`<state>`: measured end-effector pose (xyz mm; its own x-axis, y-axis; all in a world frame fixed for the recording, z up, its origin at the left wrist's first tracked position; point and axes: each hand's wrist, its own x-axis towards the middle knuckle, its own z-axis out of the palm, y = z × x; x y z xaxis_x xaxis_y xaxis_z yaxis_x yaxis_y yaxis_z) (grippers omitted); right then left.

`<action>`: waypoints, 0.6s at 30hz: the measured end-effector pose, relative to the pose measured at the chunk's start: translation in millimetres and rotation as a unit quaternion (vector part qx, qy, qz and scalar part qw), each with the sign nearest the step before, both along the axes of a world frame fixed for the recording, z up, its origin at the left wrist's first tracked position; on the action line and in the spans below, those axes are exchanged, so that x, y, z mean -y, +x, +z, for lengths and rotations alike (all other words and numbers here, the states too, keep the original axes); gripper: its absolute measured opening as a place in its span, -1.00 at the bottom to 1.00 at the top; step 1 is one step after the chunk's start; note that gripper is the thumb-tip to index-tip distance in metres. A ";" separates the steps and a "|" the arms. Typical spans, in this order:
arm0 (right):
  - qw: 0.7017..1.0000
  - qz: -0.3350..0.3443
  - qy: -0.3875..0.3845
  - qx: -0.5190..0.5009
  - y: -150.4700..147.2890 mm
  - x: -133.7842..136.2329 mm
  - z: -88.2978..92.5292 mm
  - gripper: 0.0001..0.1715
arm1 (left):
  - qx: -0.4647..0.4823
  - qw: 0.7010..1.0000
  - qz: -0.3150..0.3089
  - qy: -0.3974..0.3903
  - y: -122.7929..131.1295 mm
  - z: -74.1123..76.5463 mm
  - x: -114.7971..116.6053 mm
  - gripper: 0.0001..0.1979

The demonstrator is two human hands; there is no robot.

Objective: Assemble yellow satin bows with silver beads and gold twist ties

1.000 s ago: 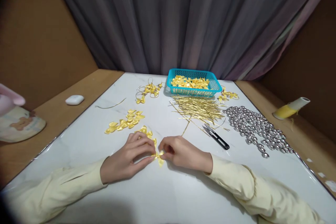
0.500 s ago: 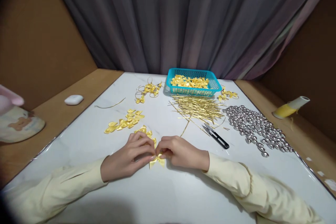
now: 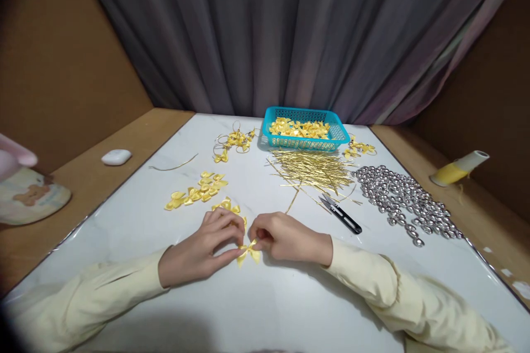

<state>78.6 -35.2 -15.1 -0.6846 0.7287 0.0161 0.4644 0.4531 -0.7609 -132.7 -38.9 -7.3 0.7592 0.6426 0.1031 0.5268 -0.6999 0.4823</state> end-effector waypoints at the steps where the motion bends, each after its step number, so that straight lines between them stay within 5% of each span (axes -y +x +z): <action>1: 1.000 -0.003 -0.005 0.011 0.4 0.0 1.9 -0.92 | 0.000 1.000 0.006 -0.003 0.0 -0.2 0.4 -0.96; 9: 0.995 -0.034 -0.013 0.091 0.3 2.7 11.2 -0.62 | -0.007 0.999 0.052 -0.016 2.6 1.9 3.7 -0.92; 18: 0.991 -0.045 0.021 0.128 1.0 3.9 12.1 -0.75 | -0.020 0.998 0.058 0.030 3.3 3.5 7.1 -0.91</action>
<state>79.6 -39.1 -3.0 -0.6019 0.7897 -0.1189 0.6801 0.4289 -0.5945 -129.5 -46.0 -3.8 0.6840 0.7202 0.1159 0.6243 -0.6601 0.4177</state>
